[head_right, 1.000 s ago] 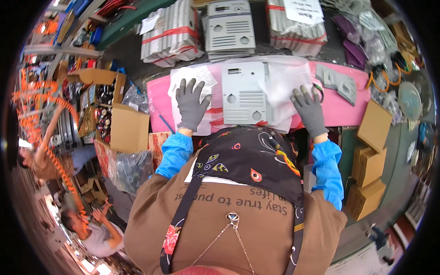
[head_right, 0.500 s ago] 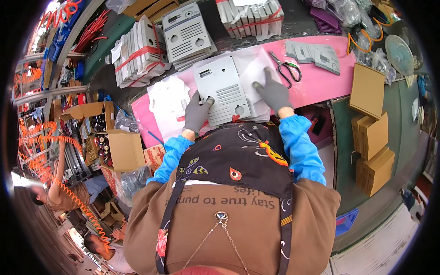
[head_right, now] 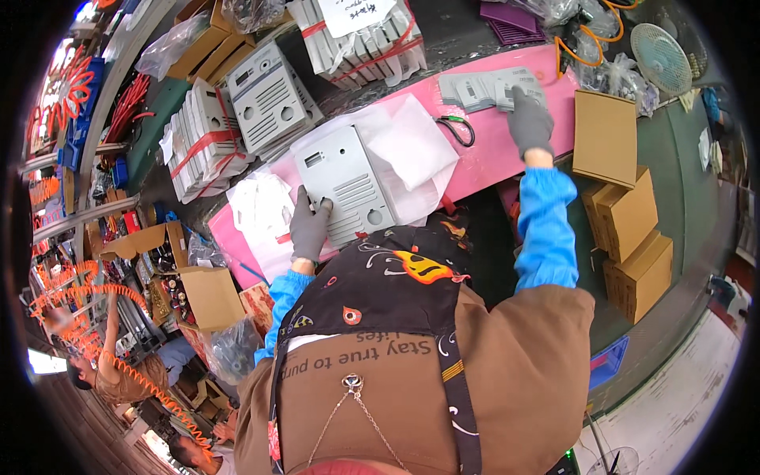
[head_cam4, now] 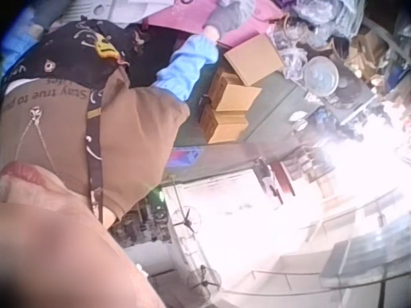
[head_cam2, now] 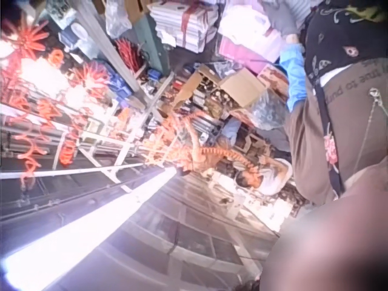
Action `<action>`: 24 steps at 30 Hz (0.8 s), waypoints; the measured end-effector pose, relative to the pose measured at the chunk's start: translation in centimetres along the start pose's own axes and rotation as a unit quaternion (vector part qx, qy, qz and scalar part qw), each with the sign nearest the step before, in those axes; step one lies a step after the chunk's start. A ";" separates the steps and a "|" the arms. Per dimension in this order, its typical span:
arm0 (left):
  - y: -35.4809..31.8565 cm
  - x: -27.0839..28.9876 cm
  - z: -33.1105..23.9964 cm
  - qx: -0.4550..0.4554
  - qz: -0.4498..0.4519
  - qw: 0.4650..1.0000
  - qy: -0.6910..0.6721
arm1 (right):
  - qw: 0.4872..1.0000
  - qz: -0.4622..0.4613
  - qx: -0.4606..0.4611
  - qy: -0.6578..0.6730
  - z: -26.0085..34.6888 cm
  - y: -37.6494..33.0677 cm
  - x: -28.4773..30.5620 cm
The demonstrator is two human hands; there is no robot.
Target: The person repeatedly picks up gray electronic control panels and places them into white protective foam sleeves. They handle the items one at a time, sliding each panel into a sleeve and then stacking the packaged units on a pile to the right. The process is continuous and repetitive throughout the clip.
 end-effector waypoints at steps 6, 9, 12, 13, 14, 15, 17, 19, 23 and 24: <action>0.0 -0.1 0.6 0.033 0.031 0.994 -0.104 | 0.981 -0.027 0.178 -0.072 -1.5 2.2 -4.7; -0.2 0.0 1.1 0.028 0.038 0.989 -0.143 | 0.975 0.000 0.219 0.040 -2.9 2.1 -5.8; -0.2 -0.3 0.4 0.003 0.050 0.987 -0.152 | 0.943 0.062 0.207 0.255 -6.2 2.3 -8.2; -0.9 0.5 -1.2 0.005 0.072 0.984 -0.162 | 0.917 0.080 0.198 0.336 -6.5 2.4 -8.3; -1.3 0.6 -2.1 0.006 0.096 0.981 -0.171 | 0.942 0.075 0.175 0.275 -7.5 2.3 -8.2; -1.3 0.7 -1.4 0.010 0.079 0.985 -0.154 | 0.960 0.071 0.162 0.217 -6.6 2.5 -6.7; -1.0 0.9 0.2 0.017 0.046 0.991 -0.121 | 0.991 0.024 0.090 0.095 -6.1 2.3 -2.0; -1.1 0.9 0.5 0.033 0.082 0.985 -0.149 | 0.998 -0.065 -0.017 -0.022 -5.7 0.7 3.3; 0.3 0.3 2.8 -0.003 0.086 0.973 -0.214 | 0.837 -0.525 0.103 0.116 4.3 -8.3 17.8; 0.6 0.4 3.1 -0.009 0.097 0.967 -0.234 | 0.850 -0.478 0.142 0.169 8.2 -9.6 19.4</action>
Point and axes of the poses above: each hand's wrist, its own y-axis towards the middle knuckle, its own x-axis out of the back of the hand, z = x × y, the point moved 9 cm from there along y, towards the middle knuckle, and after that the axes turned 12 degrees about x, right-handed, at the moved point
